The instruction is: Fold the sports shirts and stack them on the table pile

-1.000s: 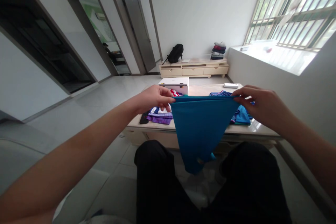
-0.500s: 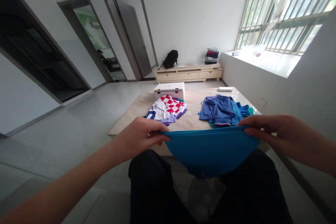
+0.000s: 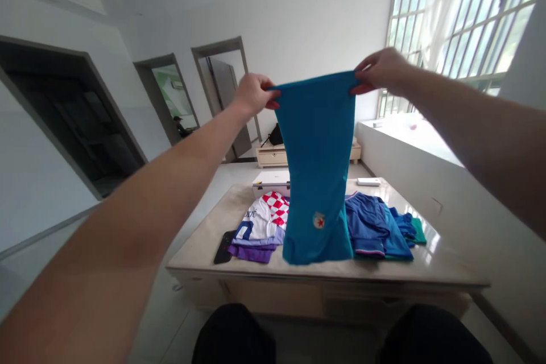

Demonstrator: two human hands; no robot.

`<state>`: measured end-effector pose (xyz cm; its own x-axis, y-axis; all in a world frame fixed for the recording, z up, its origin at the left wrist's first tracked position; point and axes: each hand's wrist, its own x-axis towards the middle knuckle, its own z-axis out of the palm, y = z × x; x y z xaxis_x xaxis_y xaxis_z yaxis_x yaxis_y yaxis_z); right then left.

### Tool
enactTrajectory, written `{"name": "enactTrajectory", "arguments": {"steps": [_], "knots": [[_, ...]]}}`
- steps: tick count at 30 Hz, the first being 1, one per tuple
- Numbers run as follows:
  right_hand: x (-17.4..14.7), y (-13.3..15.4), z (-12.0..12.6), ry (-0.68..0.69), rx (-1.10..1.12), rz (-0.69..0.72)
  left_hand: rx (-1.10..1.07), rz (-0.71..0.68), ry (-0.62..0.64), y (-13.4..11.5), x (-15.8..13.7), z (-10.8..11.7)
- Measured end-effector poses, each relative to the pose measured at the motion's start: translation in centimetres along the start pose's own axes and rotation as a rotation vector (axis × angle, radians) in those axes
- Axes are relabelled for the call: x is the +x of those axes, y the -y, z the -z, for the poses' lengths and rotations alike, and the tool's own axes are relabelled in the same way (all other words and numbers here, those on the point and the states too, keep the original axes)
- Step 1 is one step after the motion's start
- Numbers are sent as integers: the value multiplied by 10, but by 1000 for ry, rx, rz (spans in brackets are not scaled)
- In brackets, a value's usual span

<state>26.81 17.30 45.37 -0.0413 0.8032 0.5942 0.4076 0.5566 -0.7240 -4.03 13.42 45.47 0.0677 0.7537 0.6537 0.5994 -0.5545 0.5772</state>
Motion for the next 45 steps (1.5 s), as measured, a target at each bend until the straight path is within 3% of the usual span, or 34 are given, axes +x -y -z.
{"name": "enactTrajectory", "arguments": {"steps": [2, 4, 7, 9, 11, 14, 17, 19, 21, 24, 28, 31, 33, 35, 37, 39, 40, 42, 44, 45], "knots": [[12, 39, 23, -59, -21, 88, -8, -152, -88, -30, 12, 32], [8, 60, 36, -64, -73, 193, 0, -259, -101, -47, 5, 54], [-21, 45, 31, -82, -163, 353, 29, -311, -33, -35, -36, 52], [-57, 2, 12, -112, -204, 370, 41, -269, 49, -2, -81, 26], [-111, -62, -13, -70, -281, 327, 46, -186, 137, 45, -137, -13], [-221, -172, -57, 159, -306, 296, 111, -128, 220, 118, -243, -81], [-342, -263, -96, 288, -216, 104, 160, -74, 353, 172, -361, -143], [-410, -297, -112, 342, -178, -42, 205, -53, 431, 190, -434, -172], [-459, -309, -117, 422, -133, -153, 234, -19, 469, 193, -490, -187], [-501, -298, -110, 458, -103, -275, 215, 107, 443, 177, -535, -187], [-528, -272, -92, 486, -72, -371, 174, 173, 472, 150, -534, -159], [-503, -255, -82, 575, -38, -376, 134, 116, 583, 144, -495, -134], [-446, -242, -79, 603, -45, -300, 117, 82, 616, 148, -444, -123], [-364, -225, -84, 562, -69, -182, 170, 74, 515, 155, -373, -122], [-284, -210, -101, 291, -126, -153, 321, 153, 271, 163, -298, -136], [-236, -199, -124, 59, -101, -124, 365, 184, 174, 167, -242, -161], [-230, -196, -137, 3, -72, -96, 413, 211, 102, 168, -227, -175], [-254, -200, -158, -18, 25, -76, 430, 205, 69, 168, -228, -203], [-311, -222, -176, 77, 165, -191, 363, 182, 191, 175, -261, -228], [-342, -239, -184, 137, 229, -333, 309, 205, 276, 182, -285, -237]]}}
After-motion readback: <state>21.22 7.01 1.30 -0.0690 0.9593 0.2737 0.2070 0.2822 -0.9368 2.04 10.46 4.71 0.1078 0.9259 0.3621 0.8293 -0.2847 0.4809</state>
